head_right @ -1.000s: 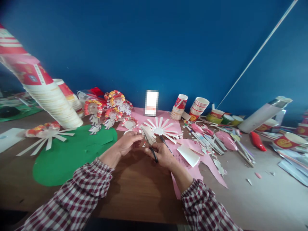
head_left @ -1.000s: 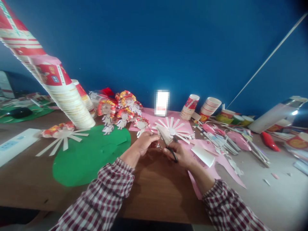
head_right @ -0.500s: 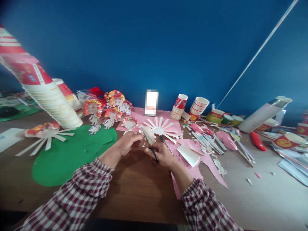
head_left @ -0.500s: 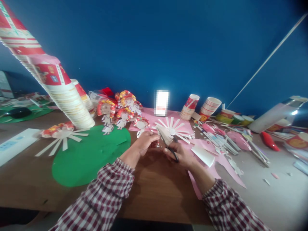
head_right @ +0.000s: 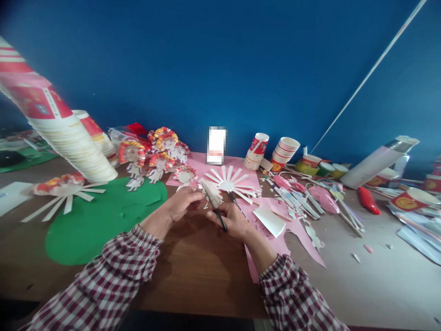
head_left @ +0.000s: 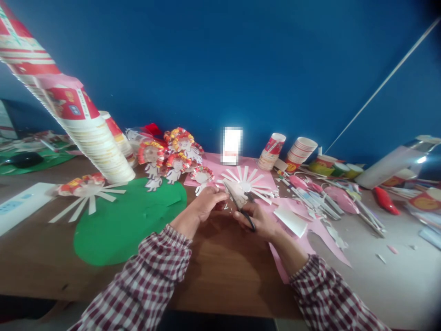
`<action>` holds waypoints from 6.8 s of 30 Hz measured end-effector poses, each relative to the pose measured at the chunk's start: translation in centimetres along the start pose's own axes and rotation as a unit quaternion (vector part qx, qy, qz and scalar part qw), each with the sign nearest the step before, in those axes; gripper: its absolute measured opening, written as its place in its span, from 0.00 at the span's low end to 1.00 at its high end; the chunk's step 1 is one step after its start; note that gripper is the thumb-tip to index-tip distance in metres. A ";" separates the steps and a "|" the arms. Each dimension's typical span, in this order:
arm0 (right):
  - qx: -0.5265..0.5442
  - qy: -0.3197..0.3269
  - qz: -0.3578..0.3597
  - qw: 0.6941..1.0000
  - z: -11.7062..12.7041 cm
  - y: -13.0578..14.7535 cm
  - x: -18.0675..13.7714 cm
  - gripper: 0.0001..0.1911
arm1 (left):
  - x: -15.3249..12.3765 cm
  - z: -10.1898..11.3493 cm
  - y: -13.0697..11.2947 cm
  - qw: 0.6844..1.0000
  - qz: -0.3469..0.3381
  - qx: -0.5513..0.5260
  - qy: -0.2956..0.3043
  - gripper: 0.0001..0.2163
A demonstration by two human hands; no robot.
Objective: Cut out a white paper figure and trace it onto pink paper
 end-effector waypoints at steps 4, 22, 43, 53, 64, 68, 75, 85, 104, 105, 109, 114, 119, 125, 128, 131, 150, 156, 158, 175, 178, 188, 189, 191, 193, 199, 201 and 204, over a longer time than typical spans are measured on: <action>-0.017 -0.007 0.001 1.000 0.2 0.3 0.0 0.23 | -0.1 0.1 -0.1 1.000 0.004 0.004 -0.006 0.09; -0.057 -0.030 -0.019 0.998 0.5 0.0 -0.1 0.21 | -0.1 0.1 0.5 0.998 0.042 -0.047 -0.016 0.08; -0.003 -0.021 -0.024 0.999 0.2 -0.7 -0.1 0.22 | 0.1 -0.4 1.1 0.998 0.028 -0.052 0.000 0.08; -0.019 -0.022 -0.019 0.999 0.3 -0.3 0.0 0.23 | -0.1 -0.7 0.4 0.999 0.007 -0.026 0.026 0.08; -0.009 -0.009 -0.020 1.000 0.8 0.0 -0.2 0.22 | -0.3 0.9 -0.9 0.998 -0.010 -0.027 -0.055 0.10; 0.001 -0.003 -0.008 1.000 0.5 0.0 -0.1 0.21 | -0.1 0.7 -0.7 0.999 -0.009 -0.023 -0.030 0.09; 0.035 0.015 -0.024 0.999 0.0 0.3 -0.1 0.24 | 0.0 0.4 -0.7 0.999 -0.027 -0.021 -0.009 0.09; 0.050 0.015 -0.004 0.999 0.0 0.6 -0.1 0.25 | 0.3 0.3 -0.1 0.999 -0.025 -0.032 -0.002 0.09; 0.032 -0.014 0.010 0.999 0.5 0.6 -0.1 0.23 | -0.2 0.2 -0.5 0.996 -0.042 -0.064 -0.053 0.09; 0.033 -0.016 0.010 0.999 0.5 0.7 -0.1 0.23 | -0.2 0.1 -0.4 0.995 -0.044 -0.068 -0.058 0.09; 0.043 -0.025 0.018 0.999 0.7 0.5 -0.1 0.22 | -0.4 -0.1 -0.5 0.993 -0.050 -0.082 -0.065 0.08; 0.052 -0.029 0.015 0.998 0.7 -0.1 0.0 0.21 | -0.6 -0.2 -0.5 0.991 -0.050 -0.101 -0.073 0.08; 0.075 -0.030 0.018 0.997 0.5 0.2 0.1 0.21 | -0.7 -0.4 -0.2 0.988 -0.050 -0.122 -0.079 0.10; 0.092 -0.022 0.025 0.995 0.5 0.3 0.1 0.18 | -0.6 -0.4 0.2 0.987 -0.040 -0.134 -0.083 0.11; 0.075 -0.027 0.034 0.996 0.8 0.5 0.0 0.18 | -0.5 0.0 0.2 0.987 -0.040 -0.126 -0.094 0.12; 0.065 -0.028 0.035 0.997 0.9 0.7 0.0 0.19 | -0.5 -0.1 0.2 0.989 -0.037 -0.116 -0.085 0.12; 0.109 -0.006 0.030 0.994 -0.2 -0.7 0.3 0.21 | -0.3 -1.0 0.7 0.991 -0.016 -0.130 -0.028 0.10; 0.116 -0.002 0.021 0.993 -0.4 -1.4 0.4 0.22 | -0.6 -1.1 0.5 0.993 -0.006 -0.115 -0.038 0.09; 0.111 -0.005 0.021 0.994 -0.3 -1.3 0.4 0.22 | -0.7 -1.1 0.4 0.992 -0.007 -0.116 -0.039 0.10; 0.090 -0.030 0.017 0.995 0.6 -0.2 0.2 0.23 | -0.4 -1.2 0.3 0.991 -0.023 -0.127 -0.017 0.10; 0.092 -0.029 0.013 0.995 0.6 0.2 0.1 0.22 | -0.4 -1.1 0.4 0.992 -0.020 -0.121 -0.024 0.09; 0.056 -0.018 -0.005 0.998 0.4 -0.5 0.1 0.20 | -0.3 -0.5 0.7 0.992 -0.005 -0.115 -0.055 0.09; 0.048 -0.020 -0.001 0.999 0.4 -0.5 0.2 0.20 | -0.3 -0.5 0.7 0.992 -0.003 -0.114 -0.055 0.09; 0.032 -0.023 0.003 0.999 0.5 -0.4 0.2 0.20 | -0.3 -0.6 0.7 0.992 -0.002 -0.115 -0.053 0.09; 0.024 -0.024 0.011 0.999 0.6 -0.1 0.1 0.21 | -0.4 -0.7 0.6 0.992 -0.004 -0.114 -0.048 0.09; 0.011 -0.047 0.019 0.999 1.1 0.9 -0.2 0.21 | -0.7 -1.2 0.3 0.993 -0.010 -0.108 -0.036 0.09; 0.010 -0.054 0.012 0.998 1.2 0.9 -0.2 0.20 | -0.7 -1.4 0.2 0.993 -0.014 -0.110 -0.034 0.09; 0.009 -0.065 0.000 0.998 1.4 0.6 -0.2 0.20 | -0.8 -1.4 0.2 0.992 -0.016 -0.117 -0.037 0.09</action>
Point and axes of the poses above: each hand's wrist, its own x-axis towards the middle knuckle, its own z-axis out of the back of the hand, y = z × x, the point moved 10 cm from there along x, towards the middle knuckle, and after that the axes turned 9 degrees about -x, right-handed, at the moved point
